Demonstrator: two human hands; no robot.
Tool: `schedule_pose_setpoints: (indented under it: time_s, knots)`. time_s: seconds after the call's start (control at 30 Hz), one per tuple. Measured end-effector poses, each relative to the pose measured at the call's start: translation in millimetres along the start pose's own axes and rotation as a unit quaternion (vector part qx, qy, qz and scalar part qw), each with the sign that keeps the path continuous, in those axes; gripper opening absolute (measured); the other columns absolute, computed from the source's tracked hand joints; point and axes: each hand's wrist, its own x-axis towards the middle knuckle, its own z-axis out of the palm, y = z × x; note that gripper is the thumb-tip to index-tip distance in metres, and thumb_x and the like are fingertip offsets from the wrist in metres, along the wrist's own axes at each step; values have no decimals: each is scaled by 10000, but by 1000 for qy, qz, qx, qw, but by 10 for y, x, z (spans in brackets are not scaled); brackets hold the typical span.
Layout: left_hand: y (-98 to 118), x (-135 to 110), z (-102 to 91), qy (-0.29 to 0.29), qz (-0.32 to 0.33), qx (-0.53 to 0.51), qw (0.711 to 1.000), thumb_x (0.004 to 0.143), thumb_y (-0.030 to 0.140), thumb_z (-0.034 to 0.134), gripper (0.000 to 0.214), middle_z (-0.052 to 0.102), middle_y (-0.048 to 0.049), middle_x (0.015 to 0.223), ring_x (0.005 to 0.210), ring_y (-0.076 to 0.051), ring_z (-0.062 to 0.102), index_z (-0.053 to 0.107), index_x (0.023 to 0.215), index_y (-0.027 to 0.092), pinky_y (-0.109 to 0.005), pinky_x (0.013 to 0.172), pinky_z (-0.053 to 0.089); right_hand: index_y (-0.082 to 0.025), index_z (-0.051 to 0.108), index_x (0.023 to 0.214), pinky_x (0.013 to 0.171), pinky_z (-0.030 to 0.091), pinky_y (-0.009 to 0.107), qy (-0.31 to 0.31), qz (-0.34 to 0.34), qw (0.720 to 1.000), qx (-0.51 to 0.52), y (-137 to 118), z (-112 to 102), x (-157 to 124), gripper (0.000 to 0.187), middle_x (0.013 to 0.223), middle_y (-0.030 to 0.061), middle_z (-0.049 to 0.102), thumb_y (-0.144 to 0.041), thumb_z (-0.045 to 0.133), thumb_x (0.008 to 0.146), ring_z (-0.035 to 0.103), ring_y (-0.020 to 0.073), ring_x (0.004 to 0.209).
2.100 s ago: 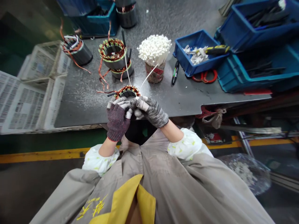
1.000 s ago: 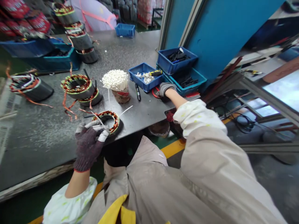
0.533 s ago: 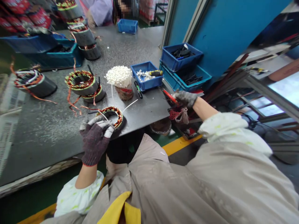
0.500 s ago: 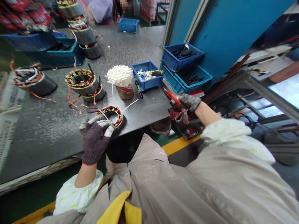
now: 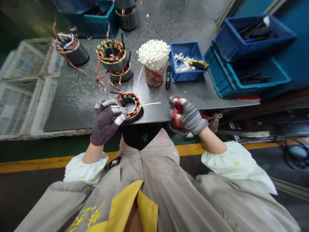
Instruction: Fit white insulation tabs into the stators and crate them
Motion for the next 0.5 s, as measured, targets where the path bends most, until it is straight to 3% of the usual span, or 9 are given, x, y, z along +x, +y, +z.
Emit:
schedule_pose_setpoints:
  time_s: [0.13, 0.27, 0.4, 0.5]
  knots:
    - [27, -49, 26, 3, -18, 8, 1000, 1039, 471, 619, 215, 845, -35, 1058, 1332, -310, 701, 755, 986, 314, -604, 1342, 289, -186, 727, 1138, 976, 625, 610, -82, -102, 979, -154, -58, 347, 119, 644, 1107, 205, 759, -590, 938, 684, 734, 398, 1006]
    - [42, -59, 54, 12, -27, 9, 1000, 1030, 462, 608, 216, 839, -42, 1059, 1322, -312, 704, 747, 971, 309, -607, 1322, 327, -179, 735, 1205, 1011, 628, 581, -128, -152, 965, -173, -262, 566, 300, 659, 1147, 193, 757, -609, 916, 740, 731, 376, 1030]
    - [49, -78, 59, 8, -38, 14, 999, 1030, 443, 614, 197, 831, -51, 1050, 1311, -310, 702, 742, 983, 300, -600, 1309, 350, -151, 746, 1235, 990, 621, 498, -164, -159, 959, -168, -417, 595, 429, 585, 1184, 187, 781, -502, 891, 790, 746, 349, 1045]
    - [56, -91, 63, 28, -22, 4, 999, 1043, 432, 615, 192, 827, -52, 1041, 1292, -300, 710, 734, 982, 293, -579, 1298, 363, -167, 777, 1133, 824, 588, 393, -227, -106, 947, -203, -450, 468, 426, 535, 1012, 128, 804, -572, 904, 806, 748, 294, 879]
